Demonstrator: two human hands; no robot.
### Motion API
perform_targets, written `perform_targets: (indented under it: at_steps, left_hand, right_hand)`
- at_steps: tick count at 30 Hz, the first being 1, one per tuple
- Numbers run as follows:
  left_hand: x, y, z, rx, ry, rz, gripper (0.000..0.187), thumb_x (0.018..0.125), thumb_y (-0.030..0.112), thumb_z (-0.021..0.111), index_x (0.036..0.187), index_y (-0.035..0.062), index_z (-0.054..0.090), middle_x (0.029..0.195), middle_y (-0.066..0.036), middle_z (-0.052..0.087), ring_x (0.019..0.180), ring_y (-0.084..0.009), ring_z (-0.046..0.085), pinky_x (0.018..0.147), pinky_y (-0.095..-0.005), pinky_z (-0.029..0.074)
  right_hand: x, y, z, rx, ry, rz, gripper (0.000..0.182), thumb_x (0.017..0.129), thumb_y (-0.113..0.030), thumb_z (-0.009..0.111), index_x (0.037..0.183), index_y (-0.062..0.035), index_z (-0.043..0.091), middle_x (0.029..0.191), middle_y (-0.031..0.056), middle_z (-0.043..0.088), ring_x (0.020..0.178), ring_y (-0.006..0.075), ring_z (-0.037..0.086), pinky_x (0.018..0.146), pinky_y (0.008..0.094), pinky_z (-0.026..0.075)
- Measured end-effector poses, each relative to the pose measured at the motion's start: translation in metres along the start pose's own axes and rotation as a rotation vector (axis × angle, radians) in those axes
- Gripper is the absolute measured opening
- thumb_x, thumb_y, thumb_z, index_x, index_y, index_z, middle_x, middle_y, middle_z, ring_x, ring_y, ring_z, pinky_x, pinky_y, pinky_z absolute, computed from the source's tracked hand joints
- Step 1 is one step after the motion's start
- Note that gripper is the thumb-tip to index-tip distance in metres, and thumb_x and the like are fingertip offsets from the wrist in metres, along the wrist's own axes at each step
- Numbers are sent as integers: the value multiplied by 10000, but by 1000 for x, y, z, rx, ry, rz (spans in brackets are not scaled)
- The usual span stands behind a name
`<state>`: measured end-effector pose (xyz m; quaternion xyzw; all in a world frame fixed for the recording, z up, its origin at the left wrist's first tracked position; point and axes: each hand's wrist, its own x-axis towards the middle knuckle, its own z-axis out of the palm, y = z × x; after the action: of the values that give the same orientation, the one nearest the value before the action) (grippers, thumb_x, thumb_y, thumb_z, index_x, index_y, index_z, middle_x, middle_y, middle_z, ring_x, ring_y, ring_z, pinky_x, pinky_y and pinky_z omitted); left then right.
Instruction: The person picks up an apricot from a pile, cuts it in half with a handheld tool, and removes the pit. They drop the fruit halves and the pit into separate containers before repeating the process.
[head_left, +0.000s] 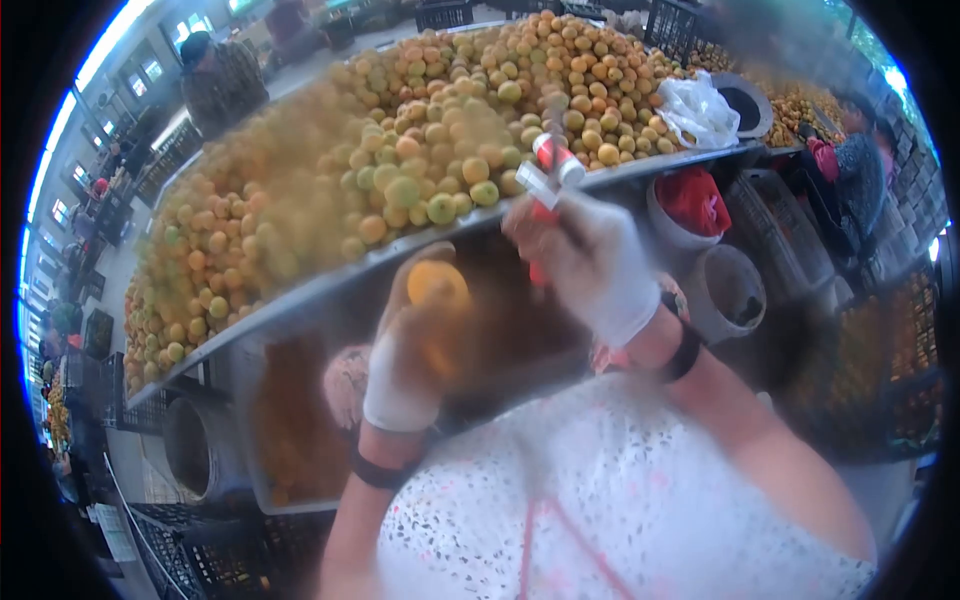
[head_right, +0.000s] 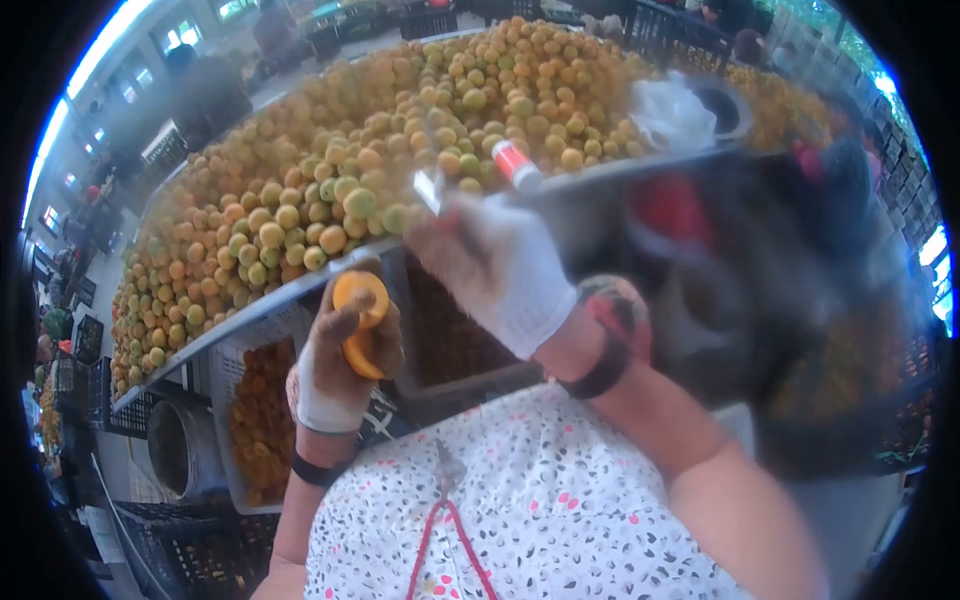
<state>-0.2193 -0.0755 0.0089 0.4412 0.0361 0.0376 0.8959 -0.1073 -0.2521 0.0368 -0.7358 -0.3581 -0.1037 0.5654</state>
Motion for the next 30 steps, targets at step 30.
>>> perform_targets:
  at_steps: [30]
  left_hand:
    - [-12,2,-9,-100,-209,218,457,905,74,590,1346,70,471,1117,-54,575,938,-111,581,793,-217,482]
  right_hand:
    - [-5,-3,18,874,-309,305,341,1049,-347,461,804,-113,422,756,14,470,653,125,453,552,236,391]
